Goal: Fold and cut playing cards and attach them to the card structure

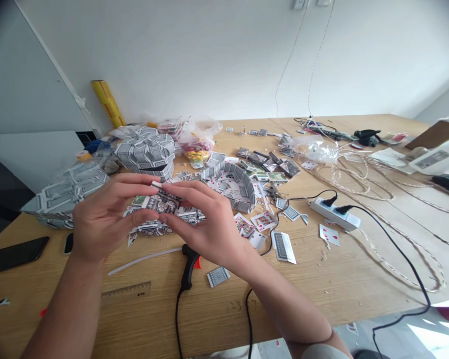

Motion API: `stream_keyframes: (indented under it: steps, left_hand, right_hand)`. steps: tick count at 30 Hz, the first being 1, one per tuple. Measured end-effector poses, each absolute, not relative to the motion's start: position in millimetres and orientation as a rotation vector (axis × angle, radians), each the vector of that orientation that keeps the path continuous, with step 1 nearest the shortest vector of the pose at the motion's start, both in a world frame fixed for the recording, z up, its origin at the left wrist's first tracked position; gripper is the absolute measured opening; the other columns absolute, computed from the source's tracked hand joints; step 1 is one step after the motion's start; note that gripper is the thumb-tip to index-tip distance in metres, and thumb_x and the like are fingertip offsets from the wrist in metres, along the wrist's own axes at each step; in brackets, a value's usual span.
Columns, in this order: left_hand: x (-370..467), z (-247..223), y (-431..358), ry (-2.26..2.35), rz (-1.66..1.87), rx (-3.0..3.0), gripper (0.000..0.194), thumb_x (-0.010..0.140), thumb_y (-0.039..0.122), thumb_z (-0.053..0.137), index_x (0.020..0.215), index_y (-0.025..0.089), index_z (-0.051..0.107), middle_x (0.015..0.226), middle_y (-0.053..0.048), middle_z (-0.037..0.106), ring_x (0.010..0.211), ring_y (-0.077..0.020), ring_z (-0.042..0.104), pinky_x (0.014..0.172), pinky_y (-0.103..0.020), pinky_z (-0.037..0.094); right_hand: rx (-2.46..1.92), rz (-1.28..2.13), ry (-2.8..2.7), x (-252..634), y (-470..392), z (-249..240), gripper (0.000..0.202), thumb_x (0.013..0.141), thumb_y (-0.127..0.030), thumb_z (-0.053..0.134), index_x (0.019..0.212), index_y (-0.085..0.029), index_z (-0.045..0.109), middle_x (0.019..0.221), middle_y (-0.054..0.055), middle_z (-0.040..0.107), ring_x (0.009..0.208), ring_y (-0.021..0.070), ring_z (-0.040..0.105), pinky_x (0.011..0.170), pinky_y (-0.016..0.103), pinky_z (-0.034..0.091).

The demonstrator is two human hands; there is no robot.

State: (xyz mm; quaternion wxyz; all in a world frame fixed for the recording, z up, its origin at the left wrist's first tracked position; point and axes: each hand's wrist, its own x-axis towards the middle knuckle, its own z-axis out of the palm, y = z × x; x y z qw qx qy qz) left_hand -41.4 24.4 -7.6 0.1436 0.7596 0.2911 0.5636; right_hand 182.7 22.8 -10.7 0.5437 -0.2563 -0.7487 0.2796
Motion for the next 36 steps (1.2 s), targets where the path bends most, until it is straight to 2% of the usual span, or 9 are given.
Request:
stream_keyframes:
  steps: [4, 12, 17, 21, 26, 31, 36]
  left_hand:
    - [-39.6, -8.1, 23.6, 0.801, 1.698, 2.13, 0.031, 0.086, 0.028, 0.096, 0.115, 0.034, 0.085, 0.122, -0.005, 0.08, 0.116, -0.0274, 0.077, 0.101, -0.048, 0.067]
    - [-32.6, -9.7, 25.2, 0.663, 1.798, 2.066, 0.037, 0.082, 0.01, 0.097, 0.11, 0.032, 0.086, 0.11, -0.003, 0.08, 0.104, -0.0212, 0.077, 0.087, -0.038, 0.065]
    - [-29.5, -8.3, 24.0, 0.724, 1.878, 2.018, 0.028, 0.084, 0.02, 0.098, 0.106, 0.034, 0.086, 0.105, -0.002, 0.081, 0.1, -0.0212, 0.077, 0.083, -0.038, 0.065]
    - [-29.0, -7.2, 25.0, 0.709, 1.937, 1.948, 0.029, 0.081, 0.028, 0.101, 0.105, 0.033, 0.086, 0.099, -0.002, 0.08, 0.096, -0.02, 0.077, 0.083, -0.037, 0.066]
    - [-30.8, -7.3, 27.0, 0.755, 1.891, 1.914, 0.036, 0.078, 0.036, 0.103, 0.11, 0.033, 0.086, 0.096, -0.002, 0.078, 0.092, -0.0188, 0.075, 0.075, -0.033, 0.066]
    - [-31.3, -7.6, 26.7, 0.736, 1.883, 1.911, 0.033, 0.079, 0.034, 0.103, 0.107, 0.03, 0.086, 0.097, -0.003, 0.079, 0.095, -0.0188, 0.075, 0.08, -0.032, 0.067]
    - [-30.0, -8.5, 27.5, 0.747, 1.908, 1.906, 0.03, 0.082, 0.041, 0.1, 0.105, 0.032, 0.085, 0.097, -0.003, 0.078, 0.096, -0.0203, 0.077, 0.08, -0.035, 0.069]
  right_hand:
    - [-0.558, 0.543, -1.777, 182.8, 20.1, -8.3, 0.025, 0.096, -0.025, 0.088, 0.12, -0.028, 0.087, 0.129, 0.01, 0.084, 0.119, 0.0274, 0.081, 0.106, 0.046, 0.068]
    - [-0.555, 0.501, -1.738, 181.5, 15.4, -6.7, 0.02, 0.096, -0.02, 0.087, 0.114, -0.029, 0.087, 0.119, 0.006, 0.087, 0.11, 0.0258, 0.085, 0.101, 0.044, 0.071]
    - [-0.597, 0.555, -1.716, 183.1, 15.1, -8.4, 0.034, 0.094, -0.026, 0.09, 0.127, -0.028, 0.082, 0.136, 0.008, 0.082, 0.124, 0.0276, 0.08, 0.101, 0.043, 0.072]
    - [-0.646, 0.67, -1.682, 184.8, 16.5, -11.0, 0.039, 0.092, -0.028, 0.092, 0.13, -0.027, 0.081, 0.124, 0.006, 0.086, 0.111, 0.0257, 0.083, 0.101, 0.043, 0.072]
    - [-0.666, 0.773, -1.589, 184.5, 16.1, -13.5, 0.047, 0.087, -0.029, 0.096, 0.131, -0.027, 0.08, 0.123, 0.007, 0.086, 0.114, 0.0289, 0.084, 0.098, 0.045, 0.073]
    - [-0.651, 0.711, -1.634, 184.4, 15.2, -11.5, 0.041, 0.09, -0.027, 0.094, 0.129, -0.028, 0.081, 0.123, 0.006, 0.086, 0.112, 0.0265, 0.083, 0.101, 0.045, 0.072]
    - [-0.624, 0.629, -1.704, 184.1, 16.6, -9.8, 0.031, 0.095, -0.025, 0.089, 0.125, -0.032, 0.084, 0.134, 0.005, 0.083, 0.125, 0.0283, 0.079, 0.114, 0.05, 0.064]
